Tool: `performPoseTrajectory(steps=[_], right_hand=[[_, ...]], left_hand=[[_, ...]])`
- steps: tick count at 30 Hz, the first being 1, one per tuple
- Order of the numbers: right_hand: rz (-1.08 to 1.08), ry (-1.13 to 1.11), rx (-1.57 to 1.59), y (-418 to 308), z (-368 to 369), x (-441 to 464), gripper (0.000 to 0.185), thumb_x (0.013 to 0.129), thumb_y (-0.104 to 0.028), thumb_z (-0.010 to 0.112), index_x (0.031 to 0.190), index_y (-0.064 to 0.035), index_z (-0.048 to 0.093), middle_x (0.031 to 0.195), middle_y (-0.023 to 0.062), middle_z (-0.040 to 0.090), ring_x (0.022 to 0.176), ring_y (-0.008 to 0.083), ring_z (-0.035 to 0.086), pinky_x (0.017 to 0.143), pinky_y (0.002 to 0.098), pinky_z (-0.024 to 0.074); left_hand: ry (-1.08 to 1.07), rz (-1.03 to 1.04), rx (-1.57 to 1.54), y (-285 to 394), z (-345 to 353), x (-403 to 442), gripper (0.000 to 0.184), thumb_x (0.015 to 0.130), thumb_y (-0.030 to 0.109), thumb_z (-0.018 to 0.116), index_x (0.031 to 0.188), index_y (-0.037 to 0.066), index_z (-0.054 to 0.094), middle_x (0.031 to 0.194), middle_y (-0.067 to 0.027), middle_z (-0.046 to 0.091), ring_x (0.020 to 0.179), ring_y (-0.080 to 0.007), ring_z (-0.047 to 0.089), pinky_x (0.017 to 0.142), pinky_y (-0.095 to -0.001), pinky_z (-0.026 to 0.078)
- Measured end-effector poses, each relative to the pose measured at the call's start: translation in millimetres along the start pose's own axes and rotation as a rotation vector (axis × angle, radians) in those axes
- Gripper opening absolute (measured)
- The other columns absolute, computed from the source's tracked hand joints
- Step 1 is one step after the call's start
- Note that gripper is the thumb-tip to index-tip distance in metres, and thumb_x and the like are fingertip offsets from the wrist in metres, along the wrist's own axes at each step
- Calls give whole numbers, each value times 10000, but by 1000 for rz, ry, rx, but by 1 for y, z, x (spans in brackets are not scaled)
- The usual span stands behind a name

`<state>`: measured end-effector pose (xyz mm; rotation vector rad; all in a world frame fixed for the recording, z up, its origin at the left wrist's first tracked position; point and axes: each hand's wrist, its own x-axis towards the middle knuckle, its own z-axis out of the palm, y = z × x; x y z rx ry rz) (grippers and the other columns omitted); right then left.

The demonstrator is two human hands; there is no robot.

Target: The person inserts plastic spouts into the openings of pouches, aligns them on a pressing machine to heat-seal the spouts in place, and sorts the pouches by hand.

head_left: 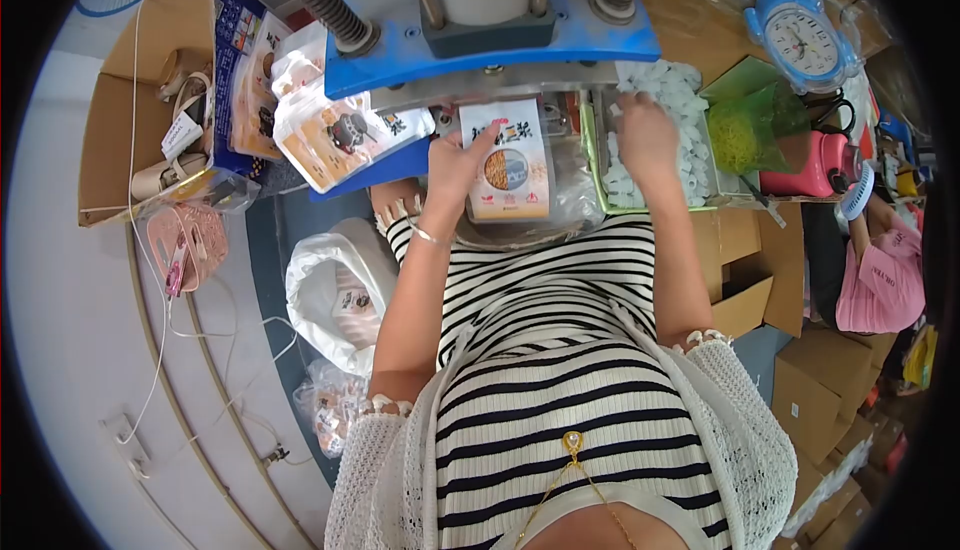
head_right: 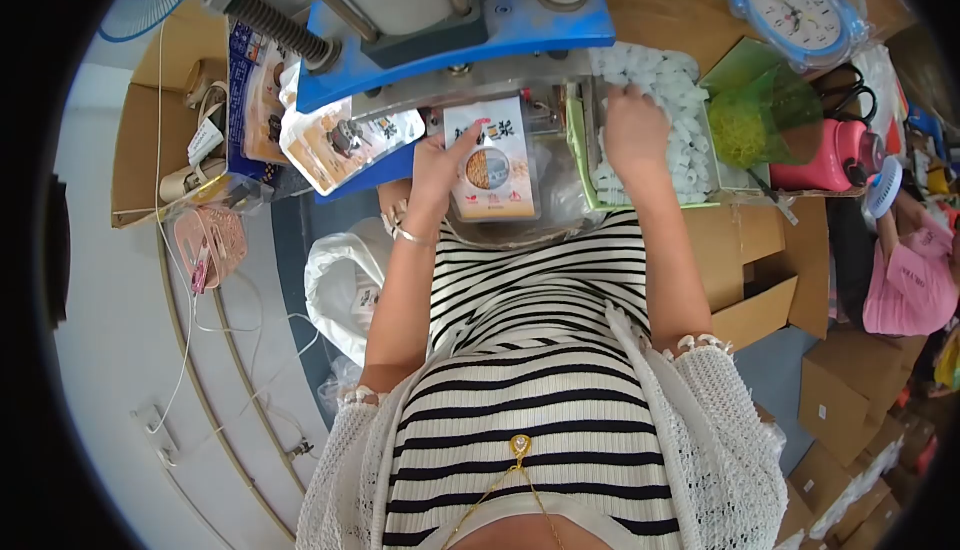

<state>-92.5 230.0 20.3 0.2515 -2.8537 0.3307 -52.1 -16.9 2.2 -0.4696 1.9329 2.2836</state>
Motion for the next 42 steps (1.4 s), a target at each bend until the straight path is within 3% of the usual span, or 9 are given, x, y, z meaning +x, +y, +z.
performPoseTrajectory(steps=[4,6,11,13,19,22,29,37,42], right_hand=[[4,54,-26,6,15,2,191,824,-99,605,1007,-43,602,943,137,612,833,311,620,728,399,492],[11,96,37,2,17,1,228,822,-88,610,1043,-37,598,944,134,610,828,309,621,723,391,492],[261,67,823,5,-6,8,240,849,-93,625,1078,-37,584,908,98,624,840,216,629,725,322,503],[436,-7,1229,2,-12,-2,234,867,-101,632,1082,-25,580,899,84,629,840,170,620,721,285,502],[472,-55,1431,-36,-22,-24,218,882,-87,631,1075,-3,574,916,92,636,808,146,611,709,261,502],[378,-120,1454,-63,-30,-31,220,875,-63,635,1074,5,572,925,90,635,792,140,609,698,258,506],[-144,199,921,-93,-43,-12,256,833,-27,671,1074,-17,586,959,100,649,727,146,622,654,283,513],[-251,330,776,-87,-9,-18,277,807,-103,695,1054,-72,573,899,109,632,663,290,629,529,341,503],[-208,207,662,-84,-15,-18,254,803,-59,697,1038,-51,602,924,91,645,659,228,617,553,307,502]], left_hand=[[48,76,688,16,-19,-13,399,846,328,687,979,-48,679,949,-149,699,783,-250,668,673,-323,511],[699,588,1289,43,-28,-34,463,827,378,677,1083,-5,632,1135,-210,617,966,-349,614,800,-395,496],[734,879,1556,-8,-59,-39,426,816,334,689,1126,59,589,1220,-174,550,1061,-336,556,864,-407,469],[579,836,1512,-18,-66,-56,337,820,287,693,1068,71,621,1136,-135,598,991,-325,582,846,-396,471],[443,607,1147,27,-69,-77,205,812,162,696,1003,88,684,957,-63,674,807,-277,625,742,-348,486],[295,415,718,45,-36,-97,161,829,153,699,952,49,706,780,-26,675,657,-153,593,641,-267,463],[10,115,126,-6,1,-91,246,878,208,686,946,-28,683,772,29,622,694,-21,499,586,-200,409],[-96,-107,-40,-7,22,-84,239,892,194,670,1007,-14,663,895,-26,677,762,-64,597,693,-228,485],[-208,-68,40,-20,25,-86,253,912,213,644,994,-25,664,887,-23,672,756,-52,578,684,-223,478]])
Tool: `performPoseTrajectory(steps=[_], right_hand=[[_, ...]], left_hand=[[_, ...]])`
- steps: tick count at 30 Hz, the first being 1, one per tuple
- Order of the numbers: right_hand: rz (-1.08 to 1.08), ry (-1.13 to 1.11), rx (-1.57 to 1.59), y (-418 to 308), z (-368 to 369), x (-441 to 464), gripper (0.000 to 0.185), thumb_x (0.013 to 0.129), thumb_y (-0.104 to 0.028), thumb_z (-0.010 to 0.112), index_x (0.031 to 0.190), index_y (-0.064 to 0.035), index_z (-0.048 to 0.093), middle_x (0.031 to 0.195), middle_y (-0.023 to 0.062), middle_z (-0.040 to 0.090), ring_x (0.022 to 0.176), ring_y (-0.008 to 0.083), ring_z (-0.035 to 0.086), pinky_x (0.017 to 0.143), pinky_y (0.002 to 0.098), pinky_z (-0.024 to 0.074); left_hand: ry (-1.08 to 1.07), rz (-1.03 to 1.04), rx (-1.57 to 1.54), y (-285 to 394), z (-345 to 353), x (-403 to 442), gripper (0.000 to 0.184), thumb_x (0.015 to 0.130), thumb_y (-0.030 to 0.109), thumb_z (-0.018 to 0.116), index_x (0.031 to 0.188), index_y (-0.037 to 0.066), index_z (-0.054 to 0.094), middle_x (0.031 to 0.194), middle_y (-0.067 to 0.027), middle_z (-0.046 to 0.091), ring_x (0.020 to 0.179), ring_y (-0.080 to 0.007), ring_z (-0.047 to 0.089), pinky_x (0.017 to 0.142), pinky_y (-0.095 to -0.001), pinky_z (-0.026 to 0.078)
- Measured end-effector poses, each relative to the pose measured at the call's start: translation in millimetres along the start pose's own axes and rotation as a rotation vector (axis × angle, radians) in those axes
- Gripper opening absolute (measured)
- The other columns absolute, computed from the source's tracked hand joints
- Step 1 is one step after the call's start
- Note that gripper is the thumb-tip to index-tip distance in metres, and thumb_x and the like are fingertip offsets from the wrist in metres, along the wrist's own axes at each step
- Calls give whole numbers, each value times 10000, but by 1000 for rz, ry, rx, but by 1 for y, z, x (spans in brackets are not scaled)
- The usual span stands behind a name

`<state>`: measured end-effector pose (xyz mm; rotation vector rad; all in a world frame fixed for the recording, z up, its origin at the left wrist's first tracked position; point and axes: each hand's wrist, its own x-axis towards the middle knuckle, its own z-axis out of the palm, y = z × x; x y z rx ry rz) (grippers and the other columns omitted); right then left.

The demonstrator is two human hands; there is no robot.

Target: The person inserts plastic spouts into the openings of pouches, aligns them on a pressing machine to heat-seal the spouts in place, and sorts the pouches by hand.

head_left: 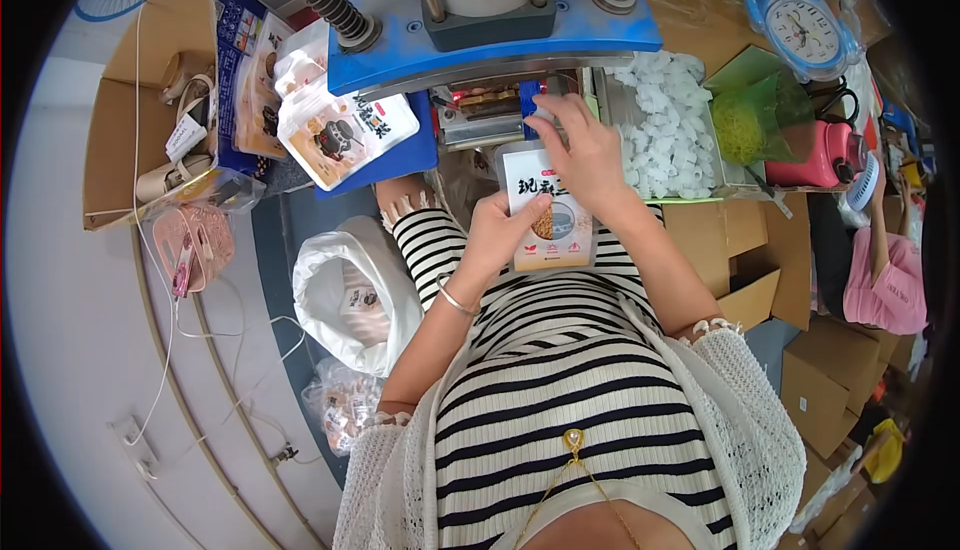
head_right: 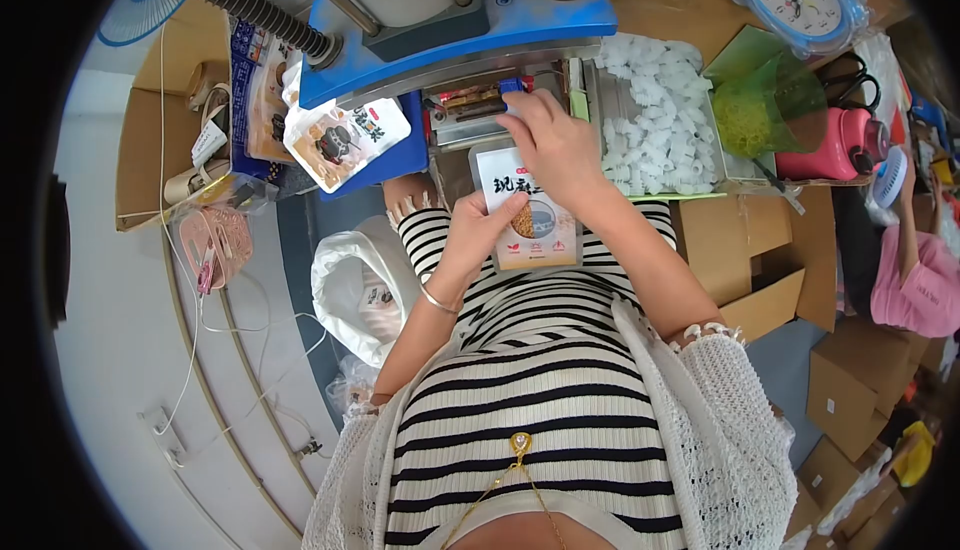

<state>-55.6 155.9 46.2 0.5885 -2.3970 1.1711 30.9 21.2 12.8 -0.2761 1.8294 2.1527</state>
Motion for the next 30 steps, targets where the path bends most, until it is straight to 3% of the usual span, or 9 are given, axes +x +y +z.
performPoseTrajectory(steps=[4,7,12,15,16,19,24,27,30], right_hand=[[-139,95,-11,-1,6,-5,222,815,-65,685,1024,-46,613,895,73,641,648,186,600,549,282,480],[255,-33,272,-11,-8,-1,193,833,-71,672,1016,-40,620,874,56,626,649,137,566,537,246,446],[127,-255,187,1,-17,2,191,849,-73,663,1031,-37,618,836,38,606,645,88,522,554,223,423],[387,-333,489,5,-2,-7,179,857,-140,663,985,-27,609,778,65,614,677,138,571,630,275,469],[381,-331,491,4,1,-6,179,857,-140,663,985,-27,609,778,65,614,677,138,571,630,275,469],[480,-151,455,-2,5,-10,176,854,-141,668,976,-28,612,780,51,610,670,131,560,619,264,462],[446,-165,547,-2,-12,2,195,862,-96,662,1041,-34,617,874,18,589,745,67,518,648,225,435],[109,-299,236,-4,-25,7,188,865,-98,660,1038,-36,618,874,17,587,762,72,526,669,235,443],[229,-336,340,2,-13,-1,197,862,-99,661,1042,-34,614,883,24,596,778,87,541,695,246,451]], left_hand=[[16,-89,-317,0,-1,2,236,919,201,633,994,-20,664,897,-36,675,756,-60,593,680,-227,485],[85,-88,-262,-2,-9,7,225,929,193,617,1002,-16,659,896,-41,674,753,-65,595,683,-226,485],[118,-18,-238,-4,-3,4,230,932,201,613,994,-17,654,869,-30,666,730,-60,584,663,-224,482],[94,-11,-201,-9,-5,7,226,930,202,617,971,-16,656,852,-19,657,716,-47,563,652,-212,472],[94,-5,-199,-6,-3,6,226,930,202,617,971,-16,656,852,-19,657,716,-47,563,652,-212,472],[-106,-54,-187,1,9,-4,211,921,198,632,924,-12,655,787,16,622,661,-26,504,601,-202,435],[133,56,-88,-20,-9,12,213,910,204,648,899,-9,658,749,35,603,637,-19,475,570,-198,411],[159,101,-95,-8,-6,7,219,899,208,663,879,-10,662,732,40,604,627,-18,478,544,-199,403],[187,71,-19,-24,-11,11,223,897,210,666,888,-13,669,759,27,624,649,-19,497,564,-197,421]])
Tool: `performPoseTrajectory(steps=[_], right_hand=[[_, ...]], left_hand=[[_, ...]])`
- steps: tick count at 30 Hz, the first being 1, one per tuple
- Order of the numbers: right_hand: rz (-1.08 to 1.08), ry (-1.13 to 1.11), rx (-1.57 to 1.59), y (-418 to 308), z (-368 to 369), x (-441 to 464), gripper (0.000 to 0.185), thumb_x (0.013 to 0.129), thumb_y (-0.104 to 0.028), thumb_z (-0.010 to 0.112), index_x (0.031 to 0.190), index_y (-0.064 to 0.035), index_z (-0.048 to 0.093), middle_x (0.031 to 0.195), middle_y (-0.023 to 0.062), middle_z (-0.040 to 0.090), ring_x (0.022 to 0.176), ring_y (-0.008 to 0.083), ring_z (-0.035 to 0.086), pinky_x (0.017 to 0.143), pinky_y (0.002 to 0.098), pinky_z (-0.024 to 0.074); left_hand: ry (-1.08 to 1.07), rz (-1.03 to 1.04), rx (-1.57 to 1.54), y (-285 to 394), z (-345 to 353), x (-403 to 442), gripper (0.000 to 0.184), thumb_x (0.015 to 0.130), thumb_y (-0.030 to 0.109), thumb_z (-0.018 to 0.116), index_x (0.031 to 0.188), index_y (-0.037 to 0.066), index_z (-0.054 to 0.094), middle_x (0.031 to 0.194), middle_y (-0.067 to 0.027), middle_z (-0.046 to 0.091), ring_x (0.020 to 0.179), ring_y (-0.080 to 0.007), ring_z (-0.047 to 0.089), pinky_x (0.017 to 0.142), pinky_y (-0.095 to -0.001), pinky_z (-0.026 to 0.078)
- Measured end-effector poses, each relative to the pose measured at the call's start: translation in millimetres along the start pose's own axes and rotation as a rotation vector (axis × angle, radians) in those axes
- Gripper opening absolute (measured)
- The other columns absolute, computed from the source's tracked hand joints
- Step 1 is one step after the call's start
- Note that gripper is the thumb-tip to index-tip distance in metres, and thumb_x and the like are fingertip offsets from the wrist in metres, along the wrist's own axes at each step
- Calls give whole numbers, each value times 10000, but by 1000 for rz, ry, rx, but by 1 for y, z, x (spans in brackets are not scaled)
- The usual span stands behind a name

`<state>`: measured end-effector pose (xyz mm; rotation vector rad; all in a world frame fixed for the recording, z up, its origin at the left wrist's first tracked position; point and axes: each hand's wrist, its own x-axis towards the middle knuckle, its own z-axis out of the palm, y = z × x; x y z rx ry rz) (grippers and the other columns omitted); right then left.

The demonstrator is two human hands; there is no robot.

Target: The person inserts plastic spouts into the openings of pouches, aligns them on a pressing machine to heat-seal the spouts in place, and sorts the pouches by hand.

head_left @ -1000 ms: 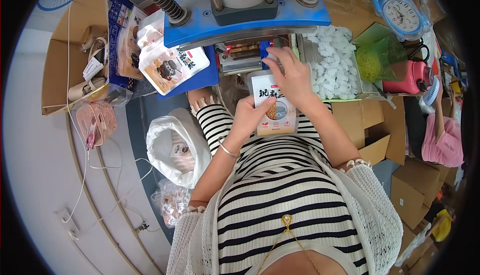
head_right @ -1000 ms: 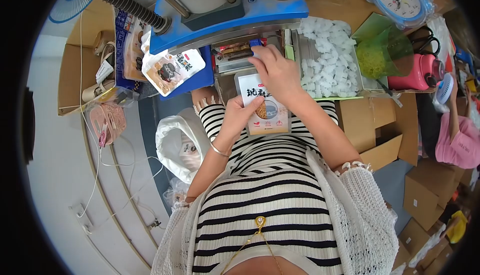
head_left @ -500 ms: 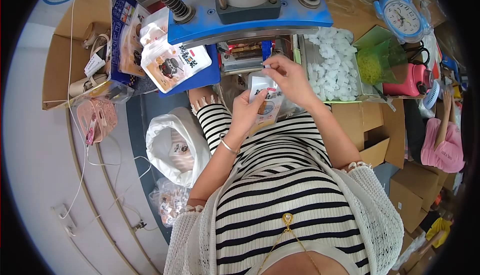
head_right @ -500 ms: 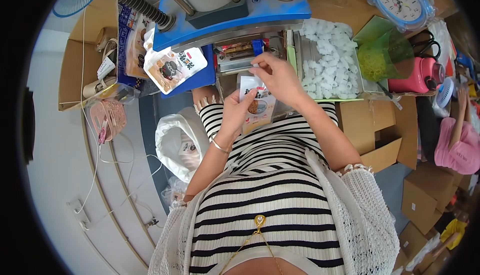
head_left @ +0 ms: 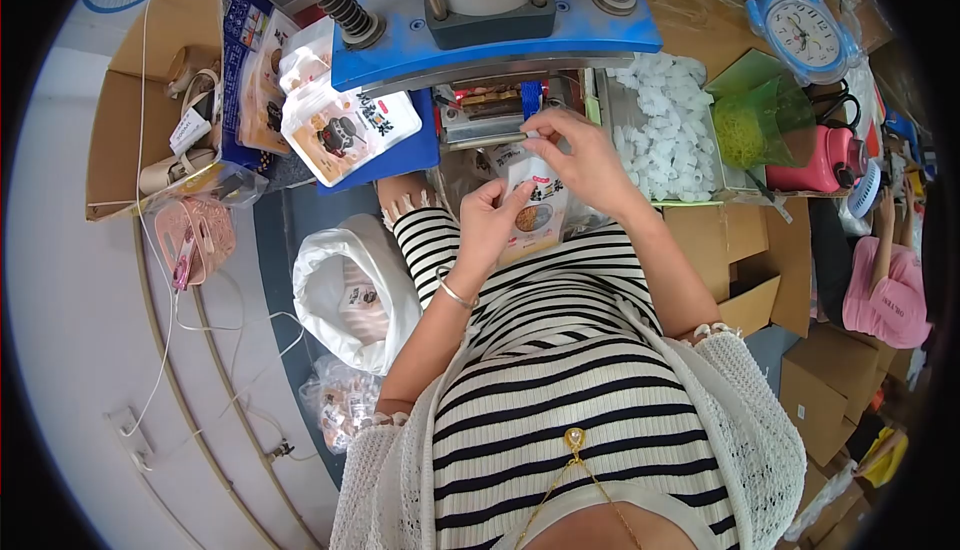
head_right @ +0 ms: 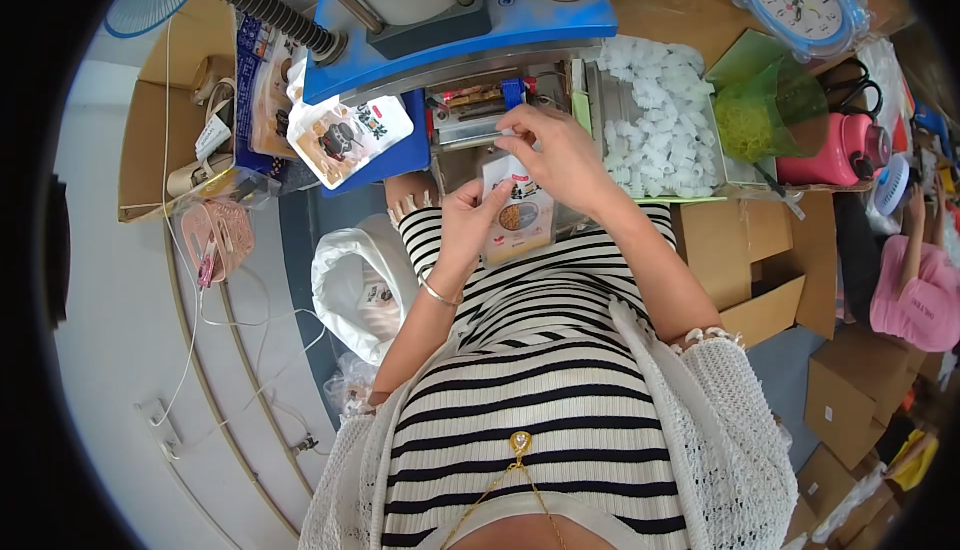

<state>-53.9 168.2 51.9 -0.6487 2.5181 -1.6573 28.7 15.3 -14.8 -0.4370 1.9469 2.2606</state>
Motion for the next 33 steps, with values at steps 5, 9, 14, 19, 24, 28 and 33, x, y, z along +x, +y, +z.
performPoseTrajectory(steps=[5,9,14,19,24,28,33], right_hand=[[170,180,283,13,23,-4,194,839,-131,669,970,-1,609,817,76,621,763,178,594,704,277,473],[194,87,239,24,15,0,223,833,-136,671,993,7,610,819,91,630,778,229,604,712,302,481],[-8,173,-269,21,-14,-3,274,836,-117,675,1086,-33,602,870,119,653,805,215,629,719,296,487],[182,110,-810,31,-53,-10,197,835,-80,616,1025,-32,596,866,157,636,812,320,638,684,417,509],[226,106,-1039,41,-44,-9,198,763,-32,599,958,-13,569,930,149,607,825,337,623,726,411,525],[93,250,-927,63,-37,4,215,740,-4,581,954,1,561,968,149,584,878,324,606,735,394,528],[65,189,-1079,67,-46,3,172,747,13,564,919,11,567,954,143,587,929,317,576,736,392,527]], left_hand=[[0,-6,-40,18,3,-4,235,895,220,669,905,-14,678,789,8,651,671,-22,524,582,-201,437],[-40,18,-87,21,-4,9,254,893,226,670,925,-26,680,812,-12,669,694,-35,551,599,-210,451],[77,-6,-99,36,-12,44,259,888,217,675,925,-40,678,826,-32,678,706,-51,572,611,-218,462],[86,-30,-99,36,-16,70,276,885,215,675,934,-56,674,863,-54,682,725,-76,590,638,-233,478],[428,240,1093,99,-26,38,311,865,220,667,1031,-42,653,954,-91,680,832,-251,641,736,-352,503],[735,886,1519,49,-76,47,343,826,207,668,1113,25,621,1086,-106,636,998,-345,580,847,-409,465],[515,771,1335,12,-77,17,335,792,120,650,1123,83,608,1131,-106,604,1062,-336,545,884,-401,444]])
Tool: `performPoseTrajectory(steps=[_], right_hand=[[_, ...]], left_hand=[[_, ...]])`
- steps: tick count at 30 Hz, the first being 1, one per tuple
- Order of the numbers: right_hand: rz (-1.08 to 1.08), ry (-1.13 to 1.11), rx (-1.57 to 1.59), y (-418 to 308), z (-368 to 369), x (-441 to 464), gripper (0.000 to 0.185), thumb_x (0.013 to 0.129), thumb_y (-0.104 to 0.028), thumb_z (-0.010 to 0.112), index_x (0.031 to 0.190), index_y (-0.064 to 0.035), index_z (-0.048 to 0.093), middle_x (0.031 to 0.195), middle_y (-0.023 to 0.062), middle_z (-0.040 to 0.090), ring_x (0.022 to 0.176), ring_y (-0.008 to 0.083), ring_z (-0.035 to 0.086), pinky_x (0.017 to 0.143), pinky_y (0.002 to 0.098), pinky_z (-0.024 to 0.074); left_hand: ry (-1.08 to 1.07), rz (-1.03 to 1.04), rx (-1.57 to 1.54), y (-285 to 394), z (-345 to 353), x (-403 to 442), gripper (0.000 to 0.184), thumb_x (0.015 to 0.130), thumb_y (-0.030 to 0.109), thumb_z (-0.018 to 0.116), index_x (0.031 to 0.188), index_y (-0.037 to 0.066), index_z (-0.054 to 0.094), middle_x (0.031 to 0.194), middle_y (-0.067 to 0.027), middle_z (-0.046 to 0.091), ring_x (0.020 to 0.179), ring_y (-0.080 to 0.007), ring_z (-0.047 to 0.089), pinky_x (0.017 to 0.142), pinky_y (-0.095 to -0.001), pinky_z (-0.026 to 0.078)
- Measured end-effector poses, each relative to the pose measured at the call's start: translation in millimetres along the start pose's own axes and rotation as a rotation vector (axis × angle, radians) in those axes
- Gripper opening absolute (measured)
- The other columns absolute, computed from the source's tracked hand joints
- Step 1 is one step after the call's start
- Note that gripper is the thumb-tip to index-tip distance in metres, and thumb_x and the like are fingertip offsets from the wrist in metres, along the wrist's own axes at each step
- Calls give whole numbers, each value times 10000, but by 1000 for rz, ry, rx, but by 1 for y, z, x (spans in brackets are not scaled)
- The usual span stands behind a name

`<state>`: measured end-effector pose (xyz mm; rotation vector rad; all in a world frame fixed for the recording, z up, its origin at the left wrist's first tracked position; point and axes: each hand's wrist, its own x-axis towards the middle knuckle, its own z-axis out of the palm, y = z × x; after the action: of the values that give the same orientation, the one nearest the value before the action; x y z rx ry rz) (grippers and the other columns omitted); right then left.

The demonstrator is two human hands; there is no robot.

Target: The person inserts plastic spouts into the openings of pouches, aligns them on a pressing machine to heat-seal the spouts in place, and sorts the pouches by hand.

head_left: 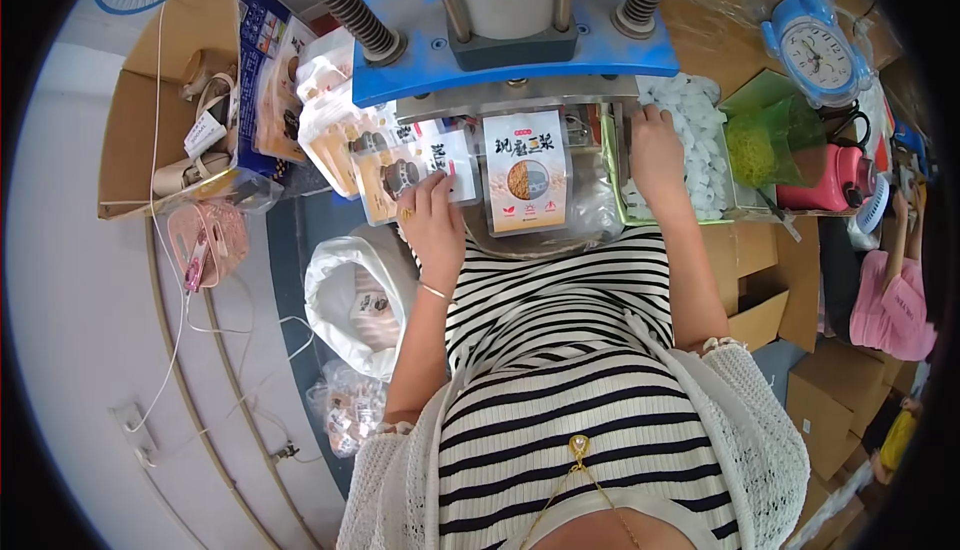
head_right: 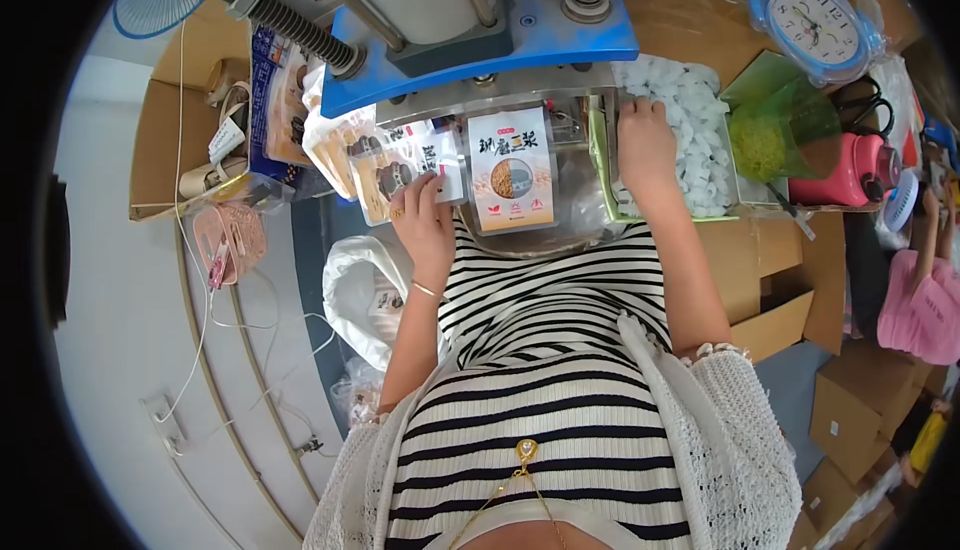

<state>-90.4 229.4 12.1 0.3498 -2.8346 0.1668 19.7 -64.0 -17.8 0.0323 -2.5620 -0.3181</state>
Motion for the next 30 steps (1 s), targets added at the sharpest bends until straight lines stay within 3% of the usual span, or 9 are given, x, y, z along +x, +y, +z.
performPoseTrajectory(steps=[4,7,16,19,21,23,24,26,30], right_hand=[[-61,25,38,10,4,9,139,748,35,543,881,14,577,962,150,581,942,324,556,751,401,513],[-37,102,310,17,3,4,186,779,44,558,960,5,574,947,177,568,879,351,562,758,425,480],[53,48,239,14,-2,1,146,789,13,576,934,15,591,992,169,564,828,329,572,751,374,499],[237,50,883,5,-24,-8,174,808,6,613,980,6,592,958,129,586,780,240,590,738,320,496],[278,-31,1119,-15,-35,-10,188,813,8,620,998,0,588,942,95,587,797,198,578,739,297,487],[378,-163,1574,-40,-47,-9,217,824,12,633,1033,-13,579,909,29,591,832,114,555,740,251,468],[391,-166,1570,-49,-54,-7,217,824,12,633,1033,-13,579,909,29,591,832,114,555,740,251,468],[170,-125,1502,-58,-63,2,200,827,-19,659,1012,-16,582,916,32,604,861,109,561,775,253,467],[94,-374,1237,-64,-47,12,215,823,-43,672,1014,-7,582,940,33,606,877,106,562,794,252,463]], left_hand=[[-19,-94,-159,-17,-1,5,275,785,67,629,1058,84,650,1076,-115,624,977,-328,588,829,-377,473],[30,-103,-179,-25,0,16,265,768,31,624,1024,84,666,1034,-111,630,915,-321,602,794,-376,484],[60,-74,-164,-5,-22,16,148,786,57,662,932,46,684,900,-118,646,794,-306,613,726,-358,489],[10,-205,-156,17,-65,29,114,811,80,676,917,37,685,844,-100,646,733,-258,616,680,-324,483],[-169,-379,-674,42,-78,33,122,833,119,681,881,9,665,753,-72,617,665,-173,577,608,-286,450],[-264,-303,-765,63,-66,34,191,839,166,706,867,-18,662,715,-40,614,607,-81,513,553,-234,409],[-276,-307,-768,72,-58,32,191,839,166,706,867,-18,662,715,-40,614,607,-81,513,553,-234,409],[-510,-668,-1151,83,-37,27,214,850,183,706,851,-27,666,695,-10,619,592,-44,499,542,-212,401],[-624,-648,-1004,78,-18,25,229,867,196,695,847,-31,671,716,25,620,619,-18,492,561,-184,407]])
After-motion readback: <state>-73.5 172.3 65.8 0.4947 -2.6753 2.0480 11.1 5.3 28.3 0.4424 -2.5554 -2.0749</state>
